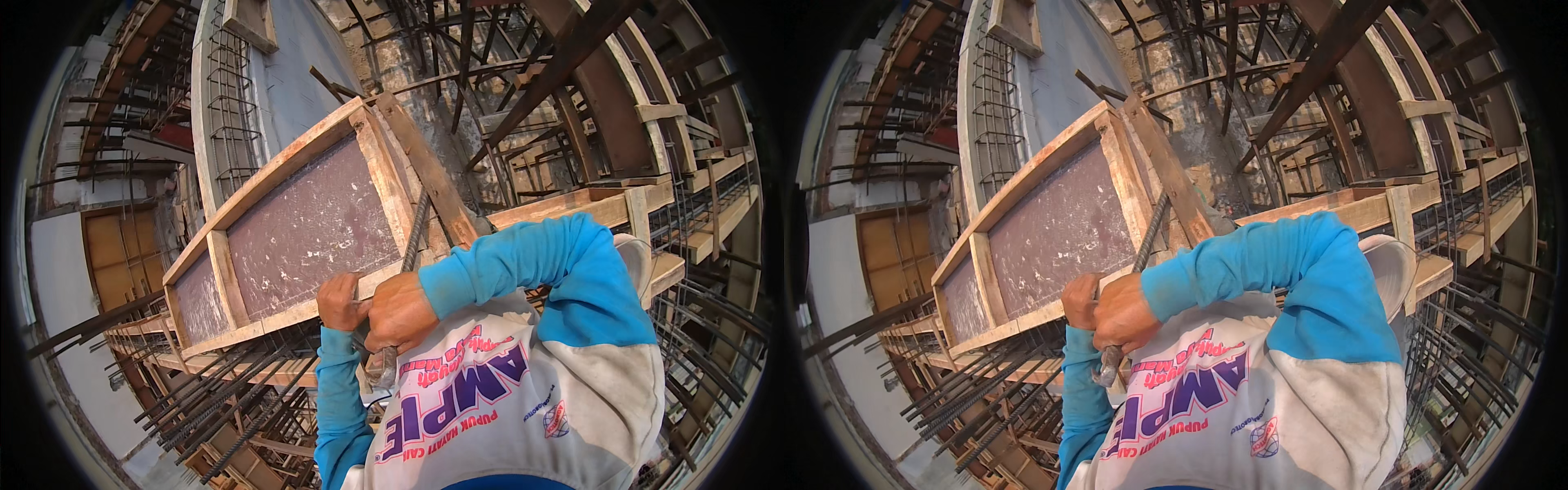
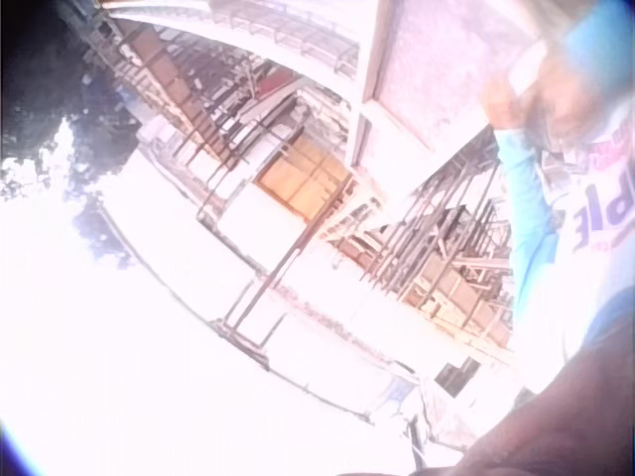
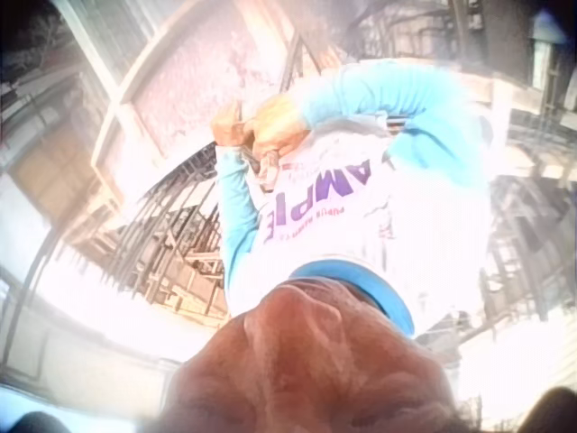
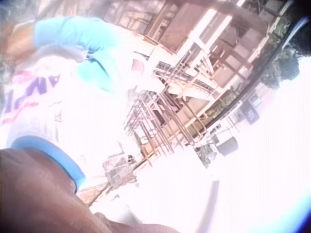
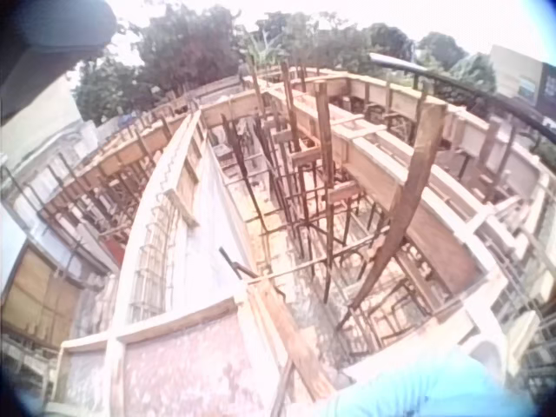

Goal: The person uses a pry bar to tighten a metal rod against a wooden frame, and then lifts the wooden frame to reposition it on the concrete beam.

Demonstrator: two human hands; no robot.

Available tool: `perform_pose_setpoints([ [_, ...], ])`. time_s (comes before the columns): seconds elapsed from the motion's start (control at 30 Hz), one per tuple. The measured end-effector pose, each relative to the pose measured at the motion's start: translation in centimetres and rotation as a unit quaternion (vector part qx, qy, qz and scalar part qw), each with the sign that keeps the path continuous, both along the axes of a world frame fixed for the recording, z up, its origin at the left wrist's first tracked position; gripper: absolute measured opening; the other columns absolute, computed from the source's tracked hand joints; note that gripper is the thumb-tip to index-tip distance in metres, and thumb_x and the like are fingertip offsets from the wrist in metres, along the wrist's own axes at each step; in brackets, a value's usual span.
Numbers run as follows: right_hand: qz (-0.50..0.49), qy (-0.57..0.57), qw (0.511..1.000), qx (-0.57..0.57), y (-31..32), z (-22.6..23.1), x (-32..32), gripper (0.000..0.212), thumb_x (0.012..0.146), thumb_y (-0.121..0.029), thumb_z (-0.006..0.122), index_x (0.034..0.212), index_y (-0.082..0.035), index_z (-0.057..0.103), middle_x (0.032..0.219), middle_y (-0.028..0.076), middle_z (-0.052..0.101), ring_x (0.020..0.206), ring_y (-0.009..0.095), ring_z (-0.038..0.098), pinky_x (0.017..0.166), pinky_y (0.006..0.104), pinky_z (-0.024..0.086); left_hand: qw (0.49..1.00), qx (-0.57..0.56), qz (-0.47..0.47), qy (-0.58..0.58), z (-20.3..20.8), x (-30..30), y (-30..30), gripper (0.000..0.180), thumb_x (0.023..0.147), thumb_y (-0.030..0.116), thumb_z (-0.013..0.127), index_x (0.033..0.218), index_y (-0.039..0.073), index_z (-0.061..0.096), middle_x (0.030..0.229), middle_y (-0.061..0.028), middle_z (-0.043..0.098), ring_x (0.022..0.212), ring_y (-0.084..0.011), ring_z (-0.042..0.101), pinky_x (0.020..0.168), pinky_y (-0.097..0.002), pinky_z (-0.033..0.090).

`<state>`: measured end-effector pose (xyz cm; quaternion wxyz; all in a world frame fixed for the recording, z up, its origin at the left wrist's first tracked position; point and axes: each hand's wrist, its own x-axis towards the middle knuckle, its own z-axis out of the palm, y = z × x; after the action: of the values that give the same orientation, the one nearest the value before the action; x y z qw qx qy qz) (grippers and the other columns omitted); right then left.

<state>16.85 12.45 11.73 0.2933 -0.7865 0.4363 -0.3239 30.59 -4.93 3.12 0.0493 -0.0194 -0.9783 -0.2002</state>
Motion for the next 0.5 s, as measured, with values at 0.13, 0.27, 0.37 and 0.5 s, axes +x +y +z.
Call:
perform_pose_setpoints([
  [0.13,0.024,-0.058,0.998,-0.007,4.6,1.5,-4.0,0.032,0.087,-0.032,0.06,0.069,-0.006,0.054,0.06,0.015,0.057,0.062,0.039,0.057,0.054,0.0477,0.043,1.0,0.012,0.012,0.006,1.3,-0.5,0.8,0.045,0.061,0.036,0.081,0.088,0.005,0.063,0.074,-0.0112,0.06,0.069,-0.0305,0.059,0.059,-0.0392,0.043],
  [0.27,-0.002,-0.087,0.996,0.007,7.1,2.8,-7.1,0.041,0.093,-0.035,0.055,0.064,-0.005,0.052,0.058,0.015,0.054,0.059,0.039,0.054,0.051,0.0453,0.04,0.999,-0.034,0.03,-0.016,0.9,-0.5,0.8,0.052,0.056,0.04,0.084,0.087,0.005,0.063,0.073,-0.0114,0.06,0.067,-0.0308,0.059,0.058,-0.0397,0.044],
  [0.37,-0.025,-0.092,0.995,0.001,6.7,2.7,-6.6,0.04,0.091,-0.035,0.056,0.064,-0.006,0.053,0.057,0.015,0.054,0.058,0.038,0.054,0.05,0.0446,0.04,1.0,-0.001,0.021,0.002,0.7,-0.6,1.0,0.05,0.057,0.04,0.083,0.086,0.005,0.063,0.073,-0.0118,0.059,0.067,-0.0314,0.059,0.057,-0.0401,0.044],
  [0.5,-0.112,-0.055,0.991,-0.041,3.1,1.0,-2.4,0.034,0.088,-0.03,0.06,0.064,-0.007,0.055,0.056,0.015,0.055,0.056,0.038,0.055,0.05,0.0449,0.041,1.0,-0.003,0.003,0.021,0.6,-1.2,1.0,0.051,0.061,0.046,0.079,0.086,0.004,0.063,0.074,-0.0105,0.06,0.068,-0.0292,0.059,0.059,-0.0397,0.043],
])
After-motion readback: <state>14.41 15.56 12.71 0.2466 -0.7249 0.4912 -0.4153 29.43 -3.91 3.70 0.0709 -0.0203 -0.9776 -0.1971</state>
